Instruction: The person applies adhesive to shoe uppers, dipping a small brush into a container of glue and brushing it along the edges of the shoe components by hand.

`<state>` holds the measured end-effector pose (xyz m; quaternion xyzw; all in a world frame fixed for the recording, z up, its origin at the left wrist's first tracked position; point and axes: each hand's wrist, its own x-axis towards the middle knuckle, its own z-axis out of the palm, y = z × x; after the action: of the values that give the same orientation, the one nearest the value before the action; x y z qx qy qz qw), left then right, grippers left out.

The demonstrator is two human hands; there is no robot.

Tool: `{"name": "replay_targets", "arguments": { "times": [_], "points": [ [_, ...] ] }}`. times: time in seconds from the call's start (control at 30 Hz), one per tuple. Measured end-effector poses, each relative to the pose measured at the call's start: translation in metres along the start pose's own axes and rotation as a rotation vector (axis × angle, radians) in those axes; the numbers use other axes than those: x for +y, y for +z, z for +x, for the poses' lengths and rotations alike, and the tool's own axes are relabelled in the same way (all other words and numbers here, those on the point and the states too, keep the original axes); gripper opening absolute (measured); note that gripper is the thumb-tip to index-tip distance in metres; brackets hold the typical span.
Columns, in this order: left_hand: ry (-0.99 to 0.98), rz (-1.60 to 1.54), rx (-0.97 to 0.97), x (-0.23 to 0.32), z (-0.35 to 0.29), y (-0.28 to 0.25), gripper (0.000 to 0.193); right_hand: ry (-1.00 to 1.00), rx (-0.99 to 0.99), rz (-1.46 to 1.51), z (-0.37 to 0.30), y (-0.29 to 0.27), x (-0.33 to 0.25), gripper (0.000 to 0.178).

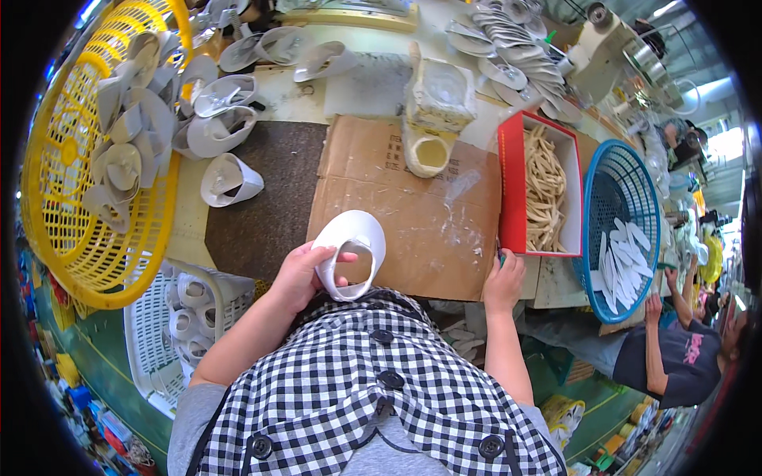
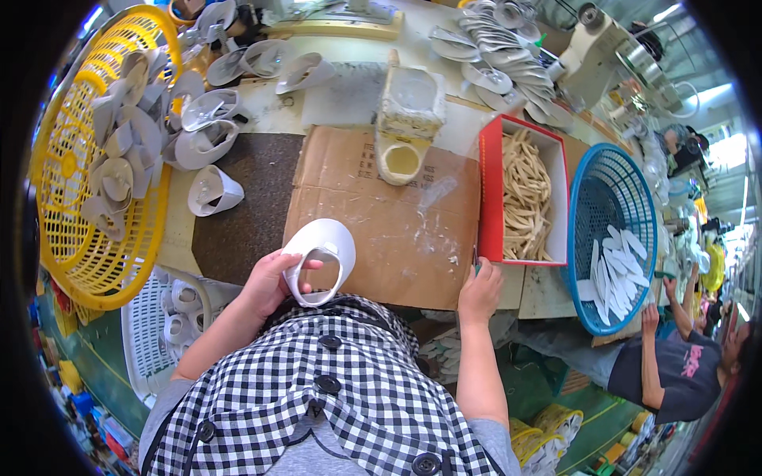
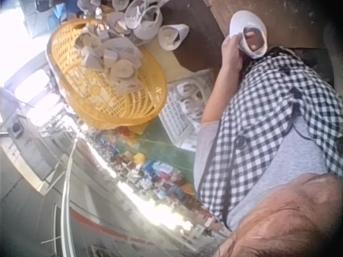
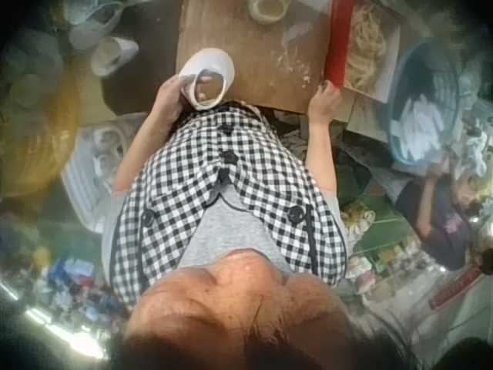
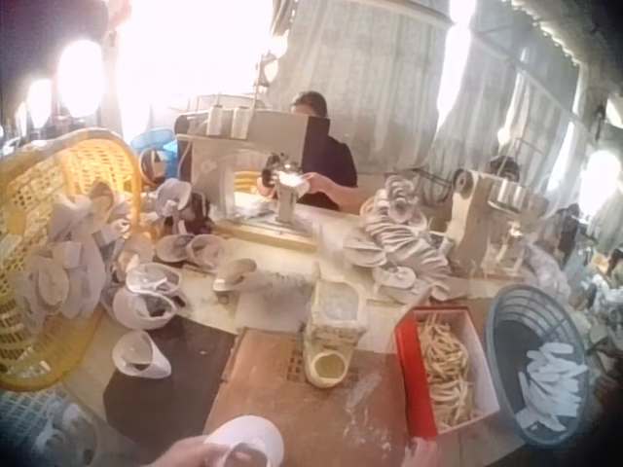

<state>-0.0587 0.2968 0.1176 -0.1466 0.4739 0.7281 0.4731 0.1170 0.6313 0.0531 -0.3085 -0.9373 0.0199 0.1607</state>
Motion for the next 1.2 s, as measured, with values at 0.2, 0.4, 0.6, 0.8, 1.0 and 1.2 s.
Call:
{"name": "replay_targets", "arguments": {
  "times": [0.2,0.4,0.6,0.8,1.0,1.2],
  "points": [
    [0.011,0.031,0.004,0.002,0.003,-0.022,0.035,0.307,-0.154,0.238,-0.019,0.002,0.025,0.021],
    [-0.095,-0.03,-0.093,0.017,0.002,-0.03,0.045,0.421,-0.123,0.697,-0.014,0.034,0.049,0.021],
    [0.164,-0.159,-0.165,0.02,0.013,-0.031,0.055,0.072,-0.186,0.315,-0.008,-0.013,-0.005,0.02],
    [0.208,-0.171,0.011,0.002,0.037,-0.019,0.062,-0.123,-0.512,0.725,0.024,-0.036,-0.147,0.028],
    [0.004,-0.348,-0.189,-0.004,0.021,-0.007,0.044,-0.672,-0.211,0.495,0.047,0.012,-0.201,0.035],
    [0.226,0.097,0.224,0.006,0.018,-0.012,0.03,-0.768,-0.282,0.661,0.055,-0.001,-0.21,0.023]
  ]
}}
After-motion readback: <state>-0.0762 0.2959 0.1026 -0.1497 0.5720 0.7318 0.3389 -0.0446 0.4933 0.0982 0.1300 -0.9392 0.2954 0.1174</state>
